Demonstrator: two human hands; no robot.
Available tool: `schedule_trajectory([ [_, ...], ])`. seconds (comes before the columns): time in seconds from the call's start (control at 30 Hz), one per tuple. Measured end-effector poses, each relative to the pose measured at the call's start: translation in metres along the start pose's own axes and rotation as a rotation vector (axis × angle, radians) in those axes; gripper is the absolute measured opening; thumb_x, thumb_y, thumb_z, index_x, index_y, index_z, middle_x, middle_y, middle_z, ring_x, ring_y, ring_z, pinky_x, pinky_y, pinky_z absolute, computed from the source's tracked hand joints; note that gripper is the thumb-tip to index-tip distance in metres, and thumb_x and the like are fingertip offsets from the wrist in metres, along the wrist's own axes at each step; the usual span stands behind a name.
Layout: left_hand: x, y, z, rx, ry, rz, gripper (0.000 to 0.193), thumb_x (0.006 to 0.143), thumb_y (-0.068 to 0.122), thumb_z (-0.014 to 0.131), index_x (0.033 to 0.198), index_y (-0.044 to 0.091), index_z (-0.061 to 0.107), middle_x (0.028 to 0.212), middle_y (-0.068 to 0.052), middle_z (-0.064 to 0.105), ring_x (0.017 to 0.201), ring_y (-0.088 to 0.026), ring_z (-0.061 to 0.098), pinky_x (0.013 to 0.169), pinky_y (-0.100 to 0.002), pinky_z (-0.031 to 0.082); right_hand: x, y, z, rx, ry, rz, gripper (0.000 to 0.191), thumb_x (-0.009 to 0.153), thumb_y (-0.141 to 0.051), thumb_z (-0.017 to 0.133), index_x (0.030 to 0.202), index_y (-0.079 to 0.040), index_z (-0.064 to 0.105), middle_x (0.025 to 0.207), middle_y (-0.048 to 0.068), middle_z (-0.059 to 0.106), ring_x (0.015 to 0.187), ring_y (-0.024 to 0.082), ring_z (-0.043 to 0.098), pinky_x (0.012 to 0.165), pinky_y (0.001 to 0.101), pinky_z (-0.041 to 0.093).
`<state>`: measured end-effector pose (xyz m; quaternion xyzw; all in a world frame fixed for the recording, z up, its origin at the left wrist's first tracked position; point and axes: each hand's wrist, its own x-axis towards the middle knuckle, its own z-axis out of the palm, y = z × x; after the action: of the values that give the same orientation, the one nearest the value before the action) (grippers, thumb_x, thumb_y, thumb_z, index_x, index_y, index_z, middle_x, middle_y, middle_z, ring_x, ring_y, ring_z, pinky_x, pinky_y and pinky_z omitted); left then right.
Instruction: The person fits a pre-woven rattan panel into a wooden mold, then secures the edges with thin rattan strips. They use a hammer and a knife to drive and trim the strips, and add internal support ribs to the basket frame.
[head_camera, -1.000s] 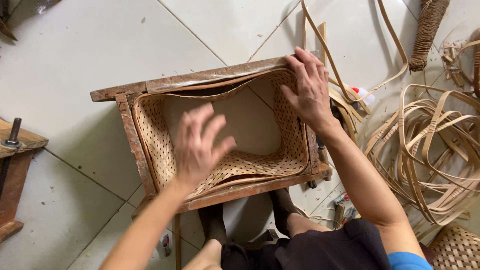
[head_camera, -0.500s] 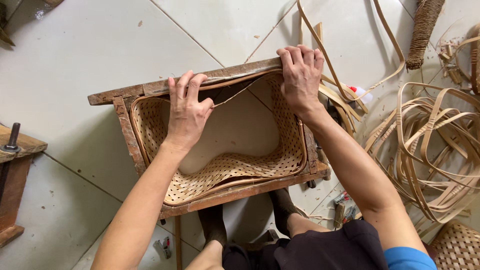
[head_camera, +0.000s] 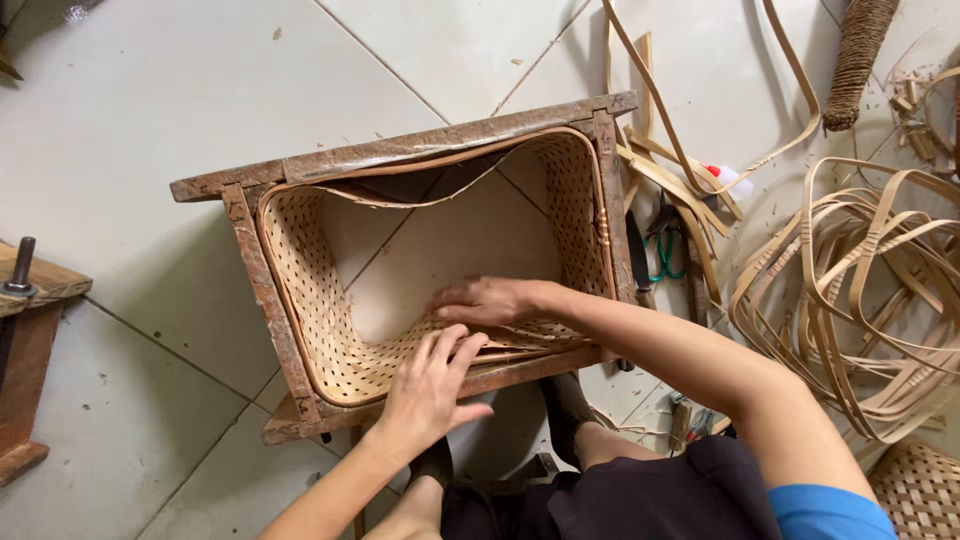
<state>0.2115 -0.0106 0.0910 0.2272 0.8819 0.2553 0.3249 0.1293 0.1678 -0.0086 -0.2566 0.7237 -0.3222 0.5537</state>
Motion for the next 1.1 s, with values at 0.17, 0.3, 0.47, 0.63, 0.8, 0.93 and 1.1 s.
schedule_trajectory([
  [0.17,-0.005,-0.01,0.02,0.029,0.216,0.12,0.08,0.057,0.016,0.094,0.129,0.013,0.059,0.123,-0.007,0.058,0.106,-0.028,0.064,0.087,-0.042,0.058,0.027,0.038,0.041,-0.011,-0.138,-0.128,0.059,0.107,-0.047,0.02,0.158,-0.019,0.03,0.168,0.007,0.028,0.156,0.027,0.021,0.127,0.0443,0.013],
  [0.3,-0.006,-0.014,0.024,0.005,0.206,0.133,0.072,0.059,0.016,0.093,0.124,0.012,0.063,0.114,-0.005,0.064,0.094,-0.026,0.069,0.082,-0.038,0.059,0.03,0.057,0.054,-0.145,-0.164,-0.165,0.058,0.105,-0.046,0.021,0.158,-0.024,0.033,0.167,0.006,0.031,0.156,0.027,0.022,0.128,0.0438,0.011],
  [0.47,-0.005,-0.019,0.031,-0.013,0.199,0.18,0.065,0.061,0.016,0.092,0.121,0.011,0.065,0.108,-0.005,0.07,0.089,-0.024,0.072,0.078,-0.036,0.059,0.025,0.038,0.05,-0.156,-0.184,-0.168,0.063,0.104,-0.051,0.023,0.159,-0.023,0.033,0.166,0.01,0.029,0.154,0.03,0.023,0.126,0.046,0.013],
  [0.63,-0.009,-0.025,0.038,0.011,0.222,0.207,0.065,0.06,0.015,0.092,0.12,0.011,0.067,0.111,-0.007,0.072,0.092,-0.025,0.072,0.078,-0.037,0.059,-0.035,0.004,0.002,-0.1,-0.293,0.327,0.077,0.097,-0.067,0.025,0.157,-0.018,0.036,0.158,0.013,0.043,0.147,0.032,0.039,0.122,0.0499,0.028],
  [0.8,-0.005,-0.032,0.052,0.021,0.187,0.202,0.063,0.065,0.019,0.09,0.123,0.012,0.067,0.113,-0.007,0.071,0.094,-0.023,0.072,0.08,-0.034,0.06,-0.153,0.011,0.001,-0.806,-0.076,0.109,0.078,0.093,-0.059,0.043,0.138,0.004,0.05,0.125,0.023,0.066,0.127,0.031,0.058,0.122,0.0495,0.027],
  [0.93,-0.008,-0.025,0.047,0.085,0.123,0.19,0.067,0.069,0.028,0.088,0.129,0.013,0.063,0.121,-0.006,0.069,0.098,-0.021,0.072,0.082,-0.033,0.062,-0.173,0.014,0.033,-1.145,0.32,-0.061,0.054,0.088,-0.03,0.059,0.124,0.009,0.057,0.122,0.025,0.068,0.12,0.032,0.063,0.111,0.0426,0.041],
  [1.1,0.031,-0.022,-0.022,0.14,-0.026,0.164,0.092,0.073,0.063,0.078,0.143,0.013,0.045,0.144,-0.015,0.049,0.124,-0.032,0.054,0.104,-0.05,0.047,-0.157,0.001,0.012,-1.023,-0.042,0.1,0.057,0.094,-0.041,0.056,0.125,0.007,0.056,0.114,0.022,0.07,0.108,0.031,0.068,0.104,0.0437,0.049],
])
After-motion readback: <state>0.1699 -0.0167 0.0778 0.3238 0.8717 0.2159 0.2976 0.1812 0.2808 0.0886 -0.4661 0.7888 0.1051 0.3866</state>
